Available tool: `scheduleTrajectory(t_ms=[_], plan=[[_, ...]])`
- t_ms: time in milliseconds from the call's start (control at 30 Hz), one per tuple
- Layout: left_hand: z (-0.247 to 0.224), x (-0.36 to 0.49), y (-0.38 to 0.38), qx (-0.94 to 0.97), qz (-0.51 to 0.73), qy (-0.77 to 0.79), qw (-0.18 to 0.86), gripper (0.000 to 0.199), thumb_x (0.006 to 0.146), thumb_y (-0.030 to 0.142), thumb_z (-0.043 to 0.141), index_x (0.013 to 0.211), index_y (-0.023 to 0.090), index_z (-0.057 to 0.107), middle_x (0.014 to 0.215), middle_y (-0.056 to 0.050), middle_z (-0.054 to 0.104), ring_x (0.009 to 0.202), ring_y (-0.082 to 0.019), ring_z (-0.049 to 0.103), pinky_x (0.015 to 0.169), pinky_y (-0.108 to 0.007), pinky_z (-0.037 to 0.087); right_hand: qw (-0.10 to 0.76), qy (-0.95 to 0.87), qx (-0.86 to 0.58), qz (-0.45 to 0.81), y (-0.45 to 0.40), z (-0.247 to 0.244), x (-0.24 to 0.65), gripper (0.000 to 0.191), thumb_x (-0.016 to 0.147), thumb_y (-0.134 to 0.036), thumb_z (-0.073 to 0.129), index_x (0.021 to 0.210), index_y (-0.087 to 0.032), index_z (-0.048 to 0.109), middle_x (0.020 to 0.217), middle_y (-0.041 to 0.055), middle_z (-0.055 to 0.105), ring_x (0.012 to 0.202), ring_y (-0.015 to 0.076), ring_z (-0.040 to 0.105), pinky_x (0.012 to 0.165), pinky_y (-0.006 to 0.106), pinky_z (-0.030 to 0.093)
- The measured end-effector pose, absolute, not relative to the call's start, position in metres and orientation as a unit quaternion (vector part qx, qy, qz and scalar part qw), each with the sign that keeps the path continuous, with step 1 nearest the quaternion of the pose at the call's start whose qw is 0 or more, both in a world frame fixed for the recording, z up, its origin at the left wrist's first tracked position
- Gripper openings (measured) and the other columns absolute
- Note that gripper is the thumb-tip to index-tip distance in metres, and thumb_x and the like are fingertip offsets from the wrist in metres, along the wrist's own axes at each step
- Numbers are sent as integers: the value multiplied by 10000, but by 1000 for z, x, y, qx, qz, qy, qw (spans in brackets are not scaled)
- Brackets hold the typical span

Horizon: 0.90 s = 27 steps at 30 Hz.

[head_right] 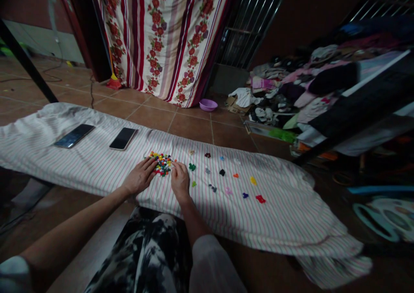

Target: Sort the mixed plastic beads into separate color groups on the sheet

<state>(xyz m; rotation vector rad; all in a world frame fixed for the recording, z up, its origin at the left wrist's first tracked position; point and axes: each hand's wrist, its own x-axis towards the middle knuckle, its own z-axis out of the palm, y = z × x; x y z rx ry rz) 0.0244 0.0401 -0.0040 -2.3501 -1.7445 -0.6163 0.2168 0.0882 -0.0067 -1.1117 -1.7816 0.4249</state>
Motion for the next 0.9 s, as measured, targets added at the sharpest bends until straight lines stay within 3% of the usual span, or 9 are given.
scheduleTrajectory(t_ms=[233, 600, 900], plan=[[1, 27, 39, -775, -216, -590, 69, 456, 944, 345, 363, 1342, 171, 503, 1420, -123, 475, 1356, -282, 365, 1079, -473, 392, 402, -727, -531, 166, 121, 21, 220, 261, 845, -221, 482, 963, -191, 713, 909, 59, 653, 789, 157, 601, 785, 275, 478], [8, 29, 36, -778, -196, -593, 66, 480, 947, 381, 349, 1356, 169, 485, 1446, -123, 443, 1372, -304, 335, 1067, -482, 389, 125, -842, -509, 129, 173, 45, 198, 273, 821, -180, 540, 981, -256, 748, 1016, 22, 724, 978, 172, 627, 869, 237, 432], [11, 30, 35, -777, -189, -597, 62, 482, 949, 390, 342, 1357, 177, 486, 1460, -122, 424, 1380, -298, 321, 1074, -469, 380, 52, -843, -516, 147, 183, 55, 186, 267, 790, -166, 559, 937, -265, 759, 969, 9, 738, 934, 154, 645, 796, 206, 440]])
